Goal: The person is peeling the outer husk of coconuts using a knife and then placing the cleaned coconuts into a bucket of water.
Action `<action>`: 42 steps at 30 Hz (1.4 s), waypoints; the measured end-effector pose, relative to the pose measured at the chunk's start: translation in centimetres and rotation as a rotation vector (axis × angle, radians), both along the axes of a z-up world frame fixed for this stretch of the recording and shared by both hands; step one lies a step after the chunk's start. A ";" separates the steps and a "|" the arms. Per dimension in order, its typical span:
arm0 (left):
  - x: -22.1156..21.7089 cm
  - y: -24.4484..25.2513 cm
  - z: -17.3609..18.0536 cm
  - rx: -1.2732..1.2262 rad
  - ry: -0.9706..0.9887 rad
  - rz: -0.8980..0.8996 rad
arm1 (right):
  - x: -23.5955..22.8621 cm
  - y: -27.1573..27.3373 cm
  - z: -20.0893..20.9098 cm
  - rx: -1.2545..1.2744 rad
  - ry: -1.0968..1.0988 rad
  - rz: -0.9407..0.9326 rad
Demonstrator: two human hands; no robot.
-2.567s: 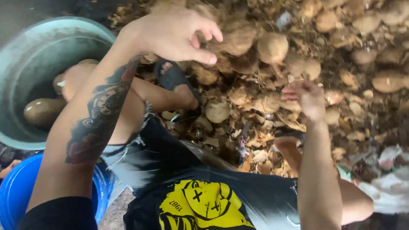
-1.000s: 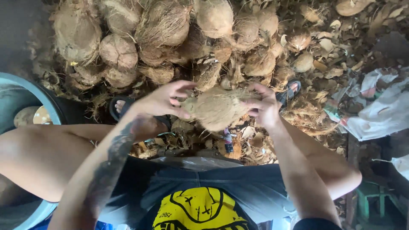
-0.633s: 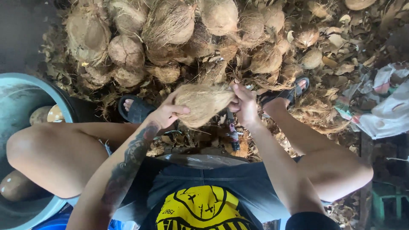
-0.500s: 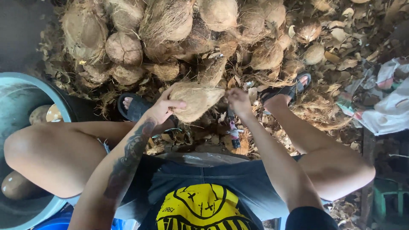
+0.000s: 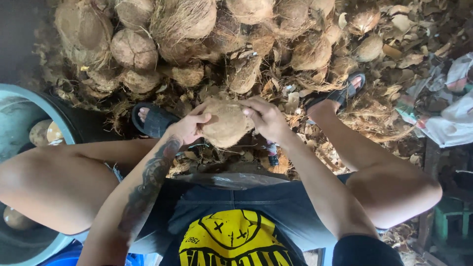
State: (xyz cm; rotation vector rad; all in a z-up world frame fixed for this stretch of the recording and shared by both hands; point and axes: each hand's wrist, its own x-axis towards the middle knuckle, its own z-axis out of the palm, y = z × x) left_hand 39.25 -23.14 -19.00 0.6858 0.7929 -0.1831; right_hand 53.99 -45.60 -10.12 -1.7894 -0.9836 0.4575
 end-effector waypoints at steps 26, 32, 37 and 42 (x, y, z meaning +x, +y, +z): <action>1.9 -4.4 9.2 0.954 -0.499 -0.296 | 0.1 1.0 -3.9 -0.113 0.052 -0.358; 2.9 -2.4 11.8 1.058 -0.714 -0.397 | -0.8 0.9 2.9 -0.040 0.333 -0.264; 2.2 -1.8 8.9 0.869 -0.693 -0.218 | -1.4 0.7 1.4 -0.168 0.159 -0.146; 1.7 -3.6 10.8 0.989 -0.705 -0.195 | -1.9 1.0 0.7 -0.152 0.168 -0.265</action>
